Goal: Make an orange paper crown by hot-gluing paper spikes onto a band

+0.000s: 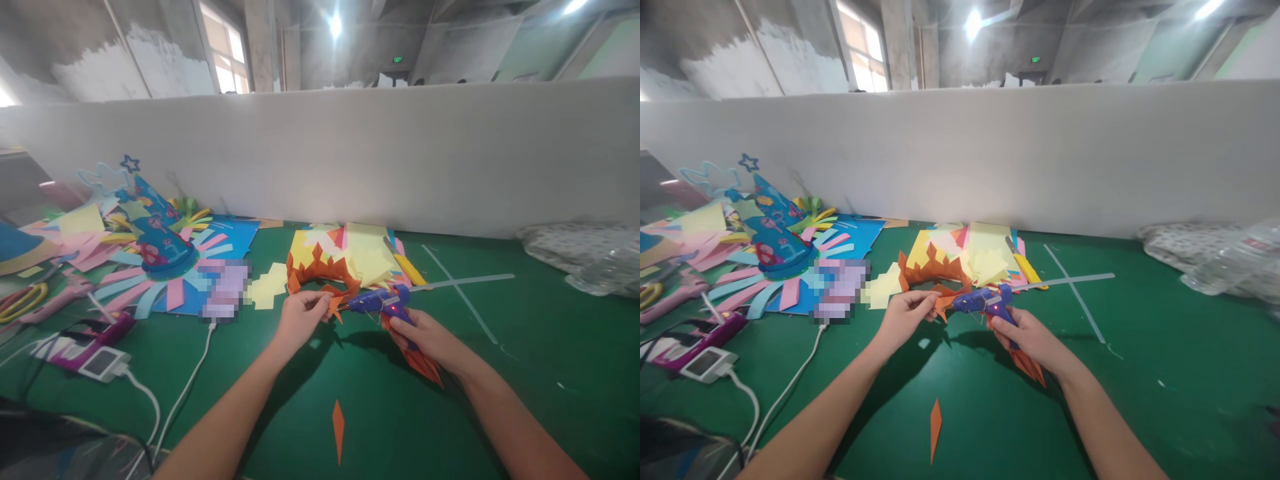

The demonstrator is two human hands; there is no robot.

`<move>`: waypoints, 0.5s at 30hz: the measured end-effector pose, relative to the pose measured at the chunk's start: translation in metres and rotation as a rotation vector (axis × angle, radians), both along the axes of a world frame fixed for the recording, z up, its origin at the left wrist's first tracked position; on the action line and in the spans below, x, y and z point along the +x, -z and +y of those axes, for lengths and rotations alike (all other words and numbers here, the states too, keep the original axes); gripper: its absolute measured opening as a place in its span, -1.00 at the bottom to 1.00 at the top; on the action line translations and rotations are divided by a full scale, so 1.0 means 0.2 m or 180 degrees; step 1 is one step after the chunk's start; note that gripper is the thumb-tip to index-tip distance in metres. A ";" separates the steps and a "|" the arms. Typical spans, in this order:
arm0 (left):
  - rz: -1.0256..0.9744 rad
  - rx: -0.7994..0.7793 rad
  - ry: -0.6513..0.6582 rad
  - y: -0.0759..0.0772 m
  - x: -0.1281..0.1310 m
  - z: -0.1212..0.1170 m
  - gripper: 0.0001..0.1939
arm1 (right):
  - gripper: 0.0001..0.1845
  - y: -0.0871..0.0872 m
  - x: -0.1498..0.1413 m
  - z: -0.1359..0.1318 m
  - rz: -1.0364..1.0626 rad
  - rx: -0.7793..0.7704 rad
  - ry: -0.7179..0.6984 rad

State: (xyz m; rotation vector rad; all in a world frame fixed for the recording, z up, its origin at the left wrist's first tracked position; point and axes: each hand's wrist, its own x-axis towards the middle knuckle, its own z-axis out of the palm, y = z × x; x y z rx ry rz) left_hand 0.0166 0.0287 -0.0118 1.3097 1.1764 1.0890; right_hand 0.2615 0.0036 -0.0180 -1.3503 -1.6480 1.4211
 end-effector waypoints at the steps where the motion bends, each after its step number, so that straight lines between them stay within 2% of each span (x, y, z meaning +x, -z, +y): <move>1: 0.0007 -0.0008 0.0000 0.00 0.00 0.00 -0.68 | -0.53 0.00 0.00 0.00 -0.0019 0.0010 -0.0011; 7: 0.0025 -0.0083 0.0003 -0.01 0.00 0.00 -0.70 | -0.54 -0.02 0.00 0.00 -0.0067 0.0028 -0.0019; 15: -0.0001 -0.0075 -0.0004 0.00 0.00 0.00 -0.72 | -0.54 0.01 0.01 0.00 -0.0021 -0.0035 -0.0015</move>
